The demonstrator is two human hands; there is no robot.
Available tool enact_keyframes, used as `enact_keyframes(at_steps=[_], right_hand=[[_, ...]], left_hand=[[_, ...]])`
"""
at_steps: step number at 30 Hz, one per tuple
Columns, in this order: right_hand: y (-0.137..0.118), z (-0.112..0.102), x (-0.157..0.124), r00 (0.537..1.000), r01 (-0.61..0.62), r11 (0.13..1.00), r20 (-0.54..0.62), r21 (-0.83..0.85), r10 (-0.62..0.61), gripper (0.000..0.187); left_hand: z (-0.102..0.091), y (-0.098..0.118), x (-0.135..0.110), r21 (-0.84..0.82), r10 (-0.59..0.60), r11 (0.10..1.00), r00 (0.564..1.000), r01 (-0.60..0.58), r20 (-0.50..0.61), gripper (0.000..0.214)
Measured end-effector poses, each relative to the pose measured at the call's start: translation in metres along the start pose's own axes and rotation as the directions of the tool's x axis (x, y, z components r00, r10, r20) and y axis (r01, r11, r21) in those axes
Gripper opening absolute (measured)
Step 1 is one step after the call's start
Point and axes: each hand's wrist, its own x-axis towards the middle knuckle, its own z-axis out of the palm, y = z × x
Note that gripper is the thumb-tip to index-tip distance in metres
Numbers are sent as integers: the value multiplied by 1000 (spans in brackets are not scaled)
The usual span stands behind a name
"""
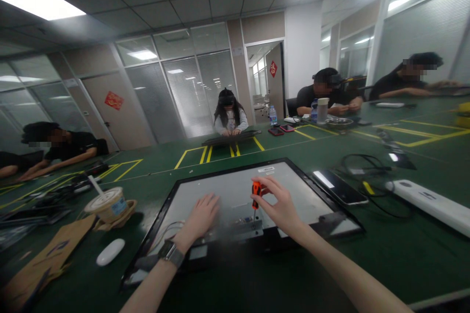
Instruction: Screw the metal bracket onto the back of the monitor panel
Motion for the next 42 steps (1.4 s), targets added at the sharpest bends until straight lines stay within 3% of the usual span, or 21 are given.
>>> enact_keyframes(at_steps=[9,17,25,32,42], right_hand=[[2,-1,-4,996,-16,998,84,64,10,35],[4,2,-2,1000,-16,999,13,33,16,31],[2,0,-5,995,-38,997,95,62,32,37],[0,1,-2,998,-13,1000,56,23,12,32],[0,0,-4,995,-35,998,100,52,29,36]], left_hand=[[-1,0,0,-1,5,1000,1000,-5,8,45],[4,-1,1,-8,2,1000,1000,-3,-18,44],[5,-2,2,-8,2,1000,1000,-2,-8,44],[3,-1,1,-6,3,1000,1000,-3,-4,44],[4,-2,1,-12,4,1000,1000,-4,-8,45]])
